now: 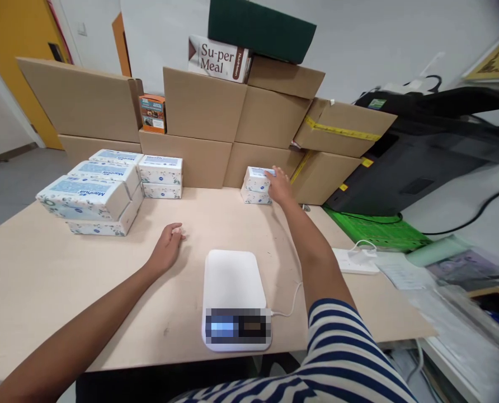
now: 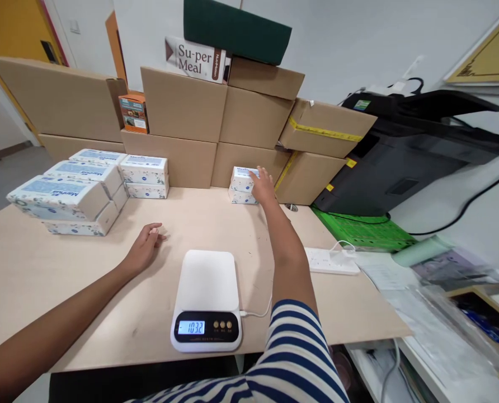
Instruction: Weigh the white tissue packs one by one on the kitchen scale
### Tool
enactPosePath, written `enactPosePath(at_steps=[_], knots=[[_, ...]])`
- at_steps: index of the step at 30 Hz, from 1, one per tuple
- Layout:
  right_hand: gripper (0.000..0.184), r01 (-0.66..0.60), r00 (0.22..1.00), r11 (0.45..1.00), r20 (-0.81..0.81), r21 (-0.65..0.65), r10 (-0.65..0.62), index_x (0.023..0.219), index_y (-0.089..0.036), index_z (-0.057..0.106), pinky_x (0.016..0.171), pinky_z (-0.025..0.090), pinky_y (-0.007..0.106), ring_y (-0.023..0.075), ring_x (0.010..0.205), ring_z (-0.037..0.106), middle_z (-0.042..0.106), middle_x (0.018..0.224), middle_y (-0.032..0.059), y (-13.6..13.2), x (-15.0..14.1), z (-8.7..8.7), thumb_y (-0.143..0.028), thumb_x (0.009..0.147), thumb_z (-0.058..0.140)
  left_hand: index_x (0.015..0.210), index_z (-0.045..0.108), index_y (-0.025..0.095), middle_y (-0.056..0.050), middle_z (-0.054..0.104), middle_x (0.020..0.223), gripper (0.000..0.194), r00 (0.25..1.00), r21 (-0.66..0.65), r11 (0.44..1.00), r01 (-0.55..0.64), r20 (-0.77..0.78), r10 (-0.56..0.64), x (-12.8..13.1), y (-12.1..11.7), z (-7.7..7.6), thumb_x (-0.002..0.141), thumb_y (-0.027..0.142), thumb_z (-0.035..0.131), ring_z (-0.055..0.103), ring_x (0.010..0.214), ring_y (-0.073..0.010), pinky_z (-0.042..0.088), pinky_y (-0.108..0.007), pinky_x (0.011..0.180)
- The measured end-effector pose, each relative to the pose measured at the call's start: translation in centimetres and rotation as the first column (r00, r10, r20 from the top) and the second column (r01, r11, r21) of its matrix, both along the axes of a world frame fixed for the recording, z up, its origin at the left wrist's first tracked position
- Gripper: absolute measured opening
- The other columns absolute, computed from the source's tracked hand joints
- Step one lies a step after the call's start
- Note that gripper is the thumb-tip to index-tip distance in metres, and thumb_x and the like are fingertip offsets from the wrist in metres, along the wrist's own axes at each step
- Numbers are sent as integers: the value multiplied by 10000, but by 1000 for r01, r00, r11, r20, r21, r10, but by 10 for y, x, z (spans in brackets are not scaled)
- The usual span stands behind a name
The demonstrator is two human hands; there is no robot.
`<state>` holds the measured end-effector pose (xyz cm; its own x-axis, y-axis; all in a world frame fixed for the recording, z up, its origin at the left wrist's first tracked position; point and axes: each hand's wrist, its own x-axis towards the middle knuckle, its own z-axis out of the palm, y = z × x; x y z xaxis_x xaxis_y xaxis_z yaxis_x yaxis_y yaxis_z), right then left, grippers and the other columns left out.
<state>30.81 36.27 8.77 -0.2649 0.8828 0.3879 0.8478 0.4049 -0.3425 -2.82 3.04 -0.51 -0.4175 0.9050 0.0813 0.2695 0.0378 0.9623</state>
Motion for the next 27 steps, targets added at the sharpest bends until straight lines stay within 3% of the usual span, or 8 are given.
enactPosePath(at_steps=[4, 9, 15, 19, 22, 25, 27], knots=[[816, -21, 996, 1000, 92, -1, 21, 1594, -221, 611, 1461, 169, 689, 309, 1707, 422, 534, 1794, 133, 4, -13, -4, 15, 821, 499, 1479, 599, 214, -103, 770, 1075, 721, 1000, -48, 999, -7, 20, 8, -3, 1, -2, 966, 721, 581, 736, 1148, -315, 521, -520, 1144], [727, 81, 996, 996, 46, 33, -82, 1472, -243, 626, 1412, 252, 717, 346, 1646, 439, 654, 1632, 134, 15, -8, -7, -32, 784, 524, 1425, 606, 211, -93, 765, 1069, 594, 1000, 13, 1000, 11, -7, -11, -7, 4, -9, 928, 537, 626, 749, 1141, -307, 529, -512, 1134], [706, 104, 995, 994, -6, 17, -104, 1456, -182, 665, 1416, 308, 615, 336, 1570, 535, 692, 1580, 181, 22, -3, -7, -39, 771, 572, 1389, 597, 230, -87, 760, 1074, 512, 999, 27, 999, 35, -28, -34, -13, 7, -15, 913, 419, 618, 756, 1122, -291, 549, -480, 1072], [787, 96, 995, 995, -25, 3, -96, 1554, -166, 641, 1445, 262, 592, 329, 1661, 460, 632, 1692, 180, 22, -4, -7, -38, 780, 581, 1436, 580, 211, -101, 751, 1092, 529, 999, 17, 999, 34, -28, -33, -13, 7, -15, 947, 412, 596, 737, 1176, -290, 535, -477, 1106], [825, 115, 993, 993, -35, -19, -115, 1603, -178, 622, 1438, 230, 699, 371, 1715, 404, 560, 1767, 196, 14, -9, -8, -30, 791, 603, 1445, 589, 203, -97, 743, 1082, 505, 999, 10, 1000, 24, -43, -23, -9, 5, -15, 969, 372, 587, 730, 1156, -285, 541, -475, 1109], [772, 182, 982, 983, -45, -36, -183, 1605, -167, 615, 1348, 206, 884, 452, 1750, 317, 467, 1816, 246, -1, -19, -10, -43, 845, 553, 1435, 609, 205, -93, 723, 1087, 463, 995, 2, 999, 47, -86, -47, -5, 1, -14, 985, 307, 578, 720, 1116, -277, 558, -473, 1097], [739, 224, 973, 975, -51, -13, -224, 1611, -159, 601, 1306, 180, 939, 466, 1777, 232, 381, 1854, 261, -14, -30, -10, -52, 889, 489, 1434, 617, 209, -87, 708, 1089, 449, 993, 1, 998, 67, -98, -66, -3, 0, -14, 991, 270, 577, 716, 1079, -264, 572, -458, 1084]])
